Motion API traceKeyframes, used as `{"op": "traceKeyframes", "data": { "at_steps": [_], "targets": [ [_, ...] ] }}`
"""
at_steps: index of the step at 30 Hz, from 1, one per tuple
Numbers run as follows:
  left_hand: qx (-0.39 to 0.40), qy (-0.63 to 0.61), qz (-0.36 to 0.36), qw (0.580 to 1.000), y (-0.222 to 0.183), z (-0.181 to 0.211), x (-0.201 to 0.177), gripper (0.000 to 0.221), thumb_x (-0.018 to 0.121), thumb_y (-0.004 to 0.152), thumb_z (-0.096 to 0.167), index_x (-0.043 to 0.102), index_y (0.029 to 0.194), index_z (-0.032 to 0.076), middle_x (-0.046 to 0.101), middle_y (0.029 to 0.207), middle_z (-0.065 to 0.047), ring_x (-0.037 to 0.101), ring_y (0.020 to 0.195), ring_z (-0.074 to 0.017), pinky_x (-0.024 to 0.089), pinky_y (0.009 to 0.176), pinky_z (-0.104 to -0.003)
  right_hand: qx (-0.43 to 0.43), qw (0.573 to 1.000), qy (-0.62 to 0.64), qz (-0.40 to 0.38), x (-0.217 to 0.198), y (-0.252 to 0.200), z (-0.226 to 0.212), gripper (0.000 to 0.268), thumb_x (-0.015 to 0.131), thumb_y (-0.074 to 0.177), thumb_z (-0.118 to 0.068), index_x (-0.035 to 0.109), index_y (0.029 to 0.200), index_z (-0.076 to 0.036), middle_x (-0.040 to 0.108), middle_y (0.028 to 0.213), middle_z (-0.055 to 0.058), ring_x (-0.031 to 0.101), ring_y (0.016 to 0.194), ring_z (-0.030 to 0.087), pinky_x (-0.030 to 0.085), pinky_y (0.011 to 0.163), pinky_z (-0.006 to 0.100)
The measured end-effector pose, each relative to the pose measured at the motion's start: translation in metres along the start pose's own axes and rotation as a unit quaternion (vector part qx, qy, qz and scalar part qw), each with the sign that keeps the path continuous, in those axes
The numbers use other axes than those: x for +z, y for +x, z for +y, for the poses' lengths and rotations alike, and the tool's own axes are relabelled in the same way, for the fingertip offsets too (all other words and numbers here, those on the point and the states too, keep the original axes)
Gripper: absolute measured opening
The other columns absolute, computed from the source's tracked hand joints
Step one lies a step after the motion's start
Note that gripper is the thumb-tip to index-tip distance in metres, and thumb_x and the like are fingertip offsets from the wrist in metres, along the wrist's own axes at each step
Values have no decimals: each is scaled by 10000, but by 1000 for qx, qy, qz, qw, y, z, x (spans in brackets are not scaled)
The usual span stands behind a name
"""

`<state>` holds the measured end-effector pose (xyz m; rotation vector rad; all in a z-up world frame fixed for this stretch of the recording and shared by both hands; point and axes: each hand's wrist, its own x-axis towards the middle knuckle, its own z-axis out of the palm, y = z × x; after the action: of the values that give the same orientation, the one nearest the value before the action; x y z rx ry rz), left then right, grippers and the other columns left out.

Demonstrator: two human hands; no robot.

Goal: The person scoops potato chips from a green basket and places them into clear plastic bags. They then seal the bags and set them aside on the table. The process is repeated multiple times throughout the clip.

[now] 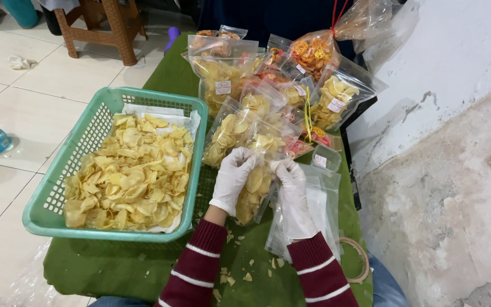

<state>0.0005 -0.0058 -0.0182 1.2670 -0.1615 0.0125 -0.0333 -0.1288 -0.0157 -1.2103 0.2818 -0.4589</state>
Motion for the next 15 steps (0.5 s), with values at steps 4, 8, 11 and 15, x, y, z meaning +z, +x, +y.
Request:
{"op": "traceKeyframes", "data": {
  "at_steps": [4, 8, 11, 15],
  "targets": [
    [2, -4, -5, 1000, -4, 7, 1, 70, 694, 865, 166, 675, 830, 108, 667, 751, 1, 525, 742, -76, 481, 725, -266, 4, 1000, 16, 5, 12, -14, -18, 128, 728, 728, -57, 603, 716, -81, 533, 568, 48, 494, 495, 92, 449, 477, 215],
    [-44, -24, -35, 998, -5, 9, 2, 121, 779, 779, 182, 708, 849, 114, 688, 761, 2, 551, 714, -60, 489, 705, -237, 12, 1000, -3, 3, 13, -22, -20, 111, 737, 725, -47, 641, 766, -83, 543, 601, 32, 513, 525, 87, 456, 514, 214],
    [-52, -10, -54, 997, 2, -7, 3, 142, 784, 769, 188, 728, 886, 128, 701, 785, -8, 568, 726, -64, 492, 706, -245, 12, 999, -33, -8, 26, -43, -42, 101, 735, 740, -54, 667, 809, -80, 572, 662, 2, 535, 596, 68, 482, 569, 216],
    [-71, -2, -55, 996, 0, -2, 4, 189, 774, 767, 187, 731, 934, 109, 693, 817, -15, 569, 751, -87, 492, 715, -264, 14, 999, -29, -4, 34, -55, -55, 84, 712, 784, -59, 675, 859, -67, 610, 743, -10, 532, 678, 66, 496, 640, 232]
  ]
}}
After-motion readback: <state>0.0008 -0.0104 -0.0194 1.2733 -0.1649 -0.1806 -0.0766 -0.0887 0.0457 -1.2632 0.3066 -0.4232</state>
